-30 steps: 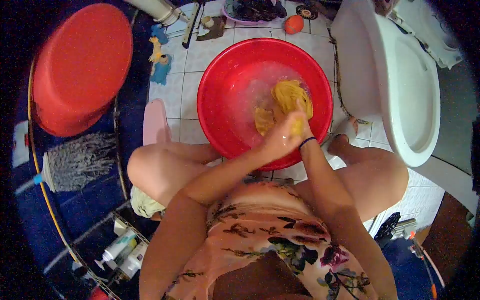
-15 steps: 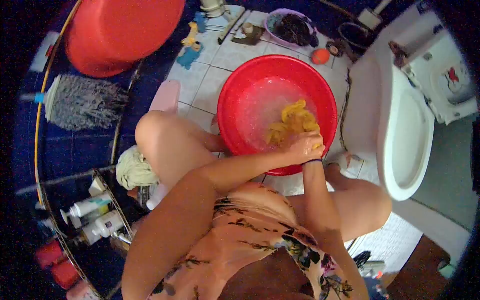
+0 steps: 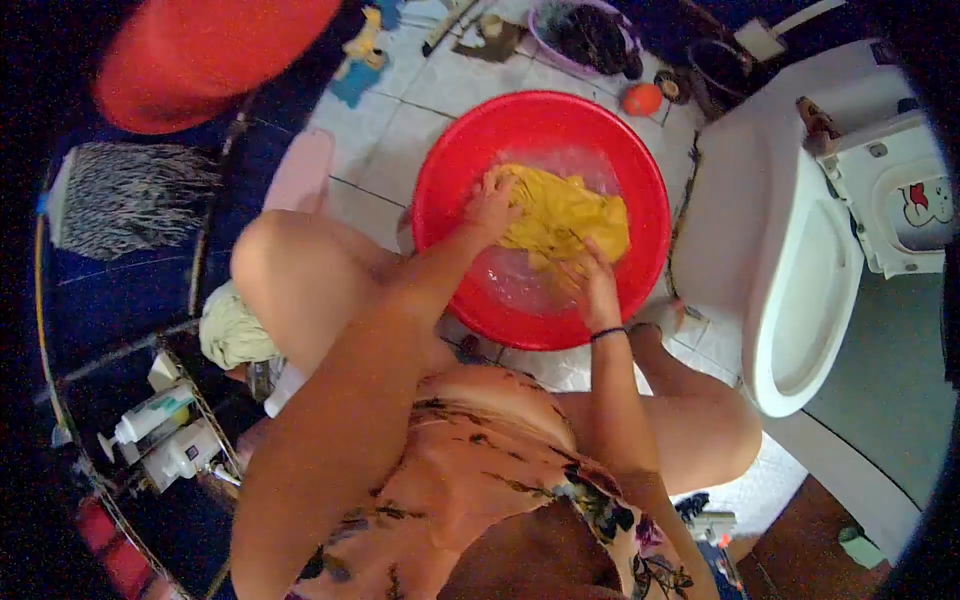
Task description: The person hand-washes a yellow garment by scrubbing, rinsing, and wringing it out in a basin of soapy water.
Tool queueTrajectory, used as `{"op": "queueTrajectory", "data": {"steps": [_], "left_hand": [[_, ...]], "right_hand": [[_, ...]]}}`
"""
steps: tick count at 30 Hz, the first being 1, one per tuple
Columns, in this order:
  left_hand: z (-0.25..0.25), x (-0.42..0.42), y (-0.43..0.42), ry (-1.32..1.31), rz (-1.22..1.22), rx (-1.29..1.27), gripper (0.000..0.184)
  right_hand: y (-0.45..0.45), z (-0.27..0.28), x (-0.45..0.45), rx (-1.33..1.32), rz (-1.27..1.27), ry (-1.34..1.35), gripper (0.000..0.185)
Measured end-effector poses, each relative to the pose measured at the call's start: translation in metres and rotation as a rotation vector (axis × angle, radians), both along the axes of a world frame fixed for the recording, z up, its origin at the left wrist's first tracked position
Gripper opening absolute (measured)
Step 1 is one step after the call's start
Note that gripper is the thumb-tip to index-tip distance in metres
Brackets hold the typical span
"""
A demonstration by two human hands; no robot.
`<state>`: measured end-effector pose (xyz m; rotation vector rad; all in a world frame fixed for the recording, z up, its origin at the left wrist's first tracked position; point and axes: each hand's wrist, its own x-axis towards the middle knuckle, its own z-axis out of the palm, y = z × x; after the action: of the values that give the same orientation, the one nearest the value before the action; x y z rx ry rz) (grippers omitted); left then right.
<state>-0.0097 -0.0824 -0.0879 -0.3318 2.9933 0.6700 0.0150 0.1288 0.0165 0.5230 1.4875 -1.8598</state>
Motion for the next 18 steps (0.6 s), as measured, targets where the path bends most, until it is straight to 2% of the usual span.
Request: {"op": "queueTrajectory", "data": {"steps": [1,3,4,5,6,7,9,11,13,14,15,17,18], "left_hand": [[-0.011,0.007,0.004,-0.023,-0.093,-0.12,0.053],[-0.034,0.021,0.003,-0.078,-0.339,-0.119,0.052],[-0.017,0.025,0.008,-0.095,-0.458,-0.124,0.051],[0.003,0.027,0.015,-0.171,-0.444,-0.186,0.048],[-0.025,0.024,0.021,-0.12,-0.295,0.029,0.046],[-0.074,0.015,0.024,-0.066,-0.143,0.235,0.045],[-0.093,0.007,0.031,0.012,-0.017,0.554,0.039],[-0.056,-0.009,0.054,0.057,-0.071,0.79,0.032],[0.071,0.013,0.09,0.075,-0.004,0.914,0.028],[0.105,0.023,0.104,0.109,-0.146,0.644,0.029],[0.11,0.039,0.12,0.302,-0.295,1.036,0.031],[0.136,0.052,0.133,0.219,-0.417,0.767,0.029],[0.129,0.048,0.134,0.159,-0.452,0.726,0.028]], "right_hand": [[-0.004,-0.001,0.0,-0.024,0.015,-0.008,0.052],[-0.01,-0.01,0.002,-0.031,0.031,-0.051,0.053],[-0.012,-0.016,0.004,-0.017,0.033,-0.081,0.055],[-0.012,-0.02,0.003,-0.011,0.036,-0.106,0.057],[-0.01,-0.021,0.004,-0.017,0.02,-0.149,0.06],[-0.011,-0.022,0.004,-0.029,0.003,-0.187,0.063],[-0.013,-0.018,0.003,-0.069,-0.046,-0.27,0.067],[-0.017,-0.006,0.0,-0.119,-0.106,-0.361,0.072],[-0.011,-0.014,-0.006,-0.309,-0.204,-0.351,0.064],[-0.005,-0.026,-0.013,-0.403,-0.253,-0.345,0.061],[0.026,-0.138,-0.013,-0.64,-0.117,-0.097,0.046],[0.029,-0.133,-0.013,-0.61,-0.167,0.016,0.042],[0.026,-0.124,-0.013,-0.595,-0.19,0.074,0.04]]}}
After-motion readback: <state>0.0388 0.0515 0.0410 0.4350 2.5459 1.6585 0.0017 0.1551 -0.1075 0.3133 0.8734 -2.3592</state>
